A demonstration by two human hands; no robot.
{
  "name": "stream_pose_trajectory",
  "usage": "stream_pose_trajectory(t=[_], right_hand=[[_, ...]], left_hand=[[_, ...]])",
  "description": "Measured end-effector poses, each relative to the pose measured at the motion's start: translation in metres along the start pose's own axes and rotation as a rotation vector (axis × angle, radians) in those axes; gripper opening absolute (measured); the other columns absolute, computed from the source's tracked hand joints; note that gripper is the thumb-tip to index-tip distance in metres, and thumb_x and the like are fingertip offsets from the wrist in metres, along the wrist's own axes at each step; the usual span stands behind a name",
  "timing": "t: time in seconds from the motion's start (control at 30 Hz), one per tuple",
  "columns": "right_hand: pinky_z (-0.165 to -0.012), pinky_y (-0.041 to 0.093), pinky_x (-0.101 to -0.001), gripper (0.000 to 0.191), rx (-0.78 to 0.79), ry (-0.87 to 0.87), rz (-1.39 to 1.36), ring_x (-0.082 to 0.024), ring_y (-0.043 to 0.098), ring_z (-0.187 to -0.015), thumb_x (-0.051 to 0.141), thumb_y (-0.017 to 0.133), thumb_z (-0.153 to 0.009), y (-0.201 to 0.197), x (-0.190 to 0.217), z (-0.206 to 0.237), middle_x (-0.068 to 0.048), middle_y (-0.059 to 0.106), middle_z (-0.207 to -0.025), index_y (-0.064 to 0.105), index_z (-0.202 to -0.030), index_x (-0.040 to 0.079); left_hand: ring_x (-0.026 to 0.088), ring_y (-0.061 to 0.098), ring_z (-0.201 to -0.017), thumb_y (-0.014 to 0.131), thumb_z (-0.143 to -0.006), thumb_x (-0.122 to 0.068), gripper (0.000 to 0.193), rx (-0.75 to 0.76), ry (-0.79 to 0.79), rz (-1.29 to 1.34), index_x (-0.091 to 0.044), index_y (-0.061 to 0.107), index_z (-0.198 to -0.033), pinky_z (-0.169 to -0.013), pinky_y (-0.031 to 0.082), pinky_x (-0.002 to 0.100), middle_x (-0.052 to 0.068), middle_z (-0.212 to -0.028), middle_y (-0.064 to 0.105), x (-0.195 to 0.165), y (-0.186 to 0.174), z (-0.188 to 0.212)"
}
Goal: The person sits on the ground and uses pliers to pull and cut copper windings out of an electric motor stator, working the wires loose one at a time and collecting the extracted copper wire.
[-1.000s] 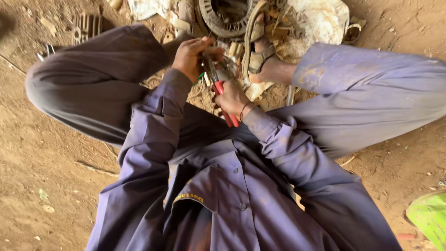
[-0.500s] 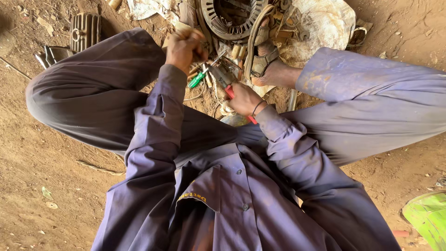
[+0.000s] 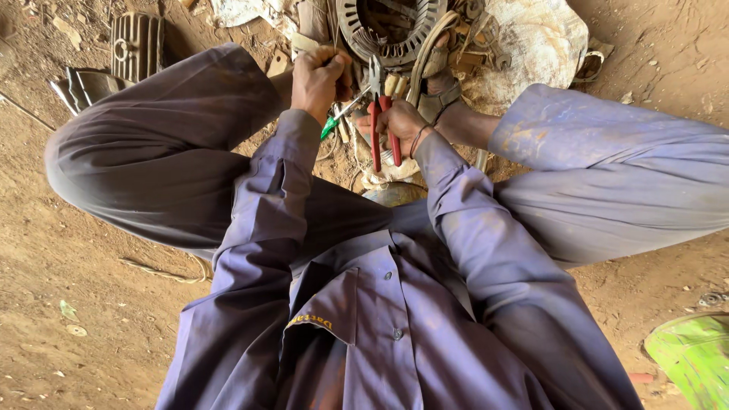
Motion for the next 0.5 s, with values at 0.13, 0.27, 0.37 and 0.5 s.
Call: stream_pose_trajectory(t=[0.13,0.27,0.37,0.5], right_hand=[[-0.073,0.061,-0.0479,0.041,-0.081,0.062,-0.038,-0.022,0.078,-0.091,-0.013,0.051,-0.072,0.006,0.002,-0.001,-0.014,0.074,-0.103,0.052,-0.108,0.006],[-0.068,0.063,-0.0471,0.031,-0.045,0.015,-0.066,-0.022,0.068,-0.071,-0.007,0.05,-0.078,0.005,-0.003,-0.005,-0.011,0.067,-0.088,0.058,-0.108,0.001],[-0.056,0.056,-0.0438,0.015,-0.06,-0.05,-0.092,-0.023,0.063,-0.061,0.002,0.054,-0.088,0.006,0.002,-0.009,-0.011,0.064,-0.077,0.06,-0.102,-0.001],[-0.051,0.055,-0.0406,0.011,-0.054,-0.093,-0.224,-0.022,0.059,-0.053,0.012,0.055,-0.094,0.041,0.01,0.009,-0.009,0.061,-0.067,0.058,-0.094,0.001]], left_hand=[[0.011,0.061,-0.046,0.057,-0.104,-0.009,0.019,-0.004,0.003,-0.03,0.003,0.07,-0.098,-0.041,0.049,0.026,0.006,-0.067,0.066,0.001,0.001,-0.002],[0.01,0.062,-0.047,0.057,-0.103,-0.007,0.018,-0.002,0.012,-0.044,0.003,0.07,-0.098,-0.042,0.05,0.026,0.006,-0.068,0.067,-0.001,0.001,-0.001],[0.011,0.061,-0.049,0.057,-0.104,-0.008,0.018,-0.018,0.011,0.004,0.003,0.07,-0.098,-0.044,0.05,0.026,0.006,-0.068,0.066,0.0,0.0,-0.003],[0.015,0.061,-0.051,0.059,-0.102,-0.006,0.016,-0.05,0.149,0.186,0.004,0.071,-0.099,-0.044,0.051,0.031,0.009,-0.071,0.069,-0.01,-0.004,-0.01]])
Point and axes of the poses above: each hand's wrist, its own z-axis away from the middle knuckle, its own y-axis out of the palm, x = y × z, the point moved 6 cm from there along -z, towards the middle knuckle
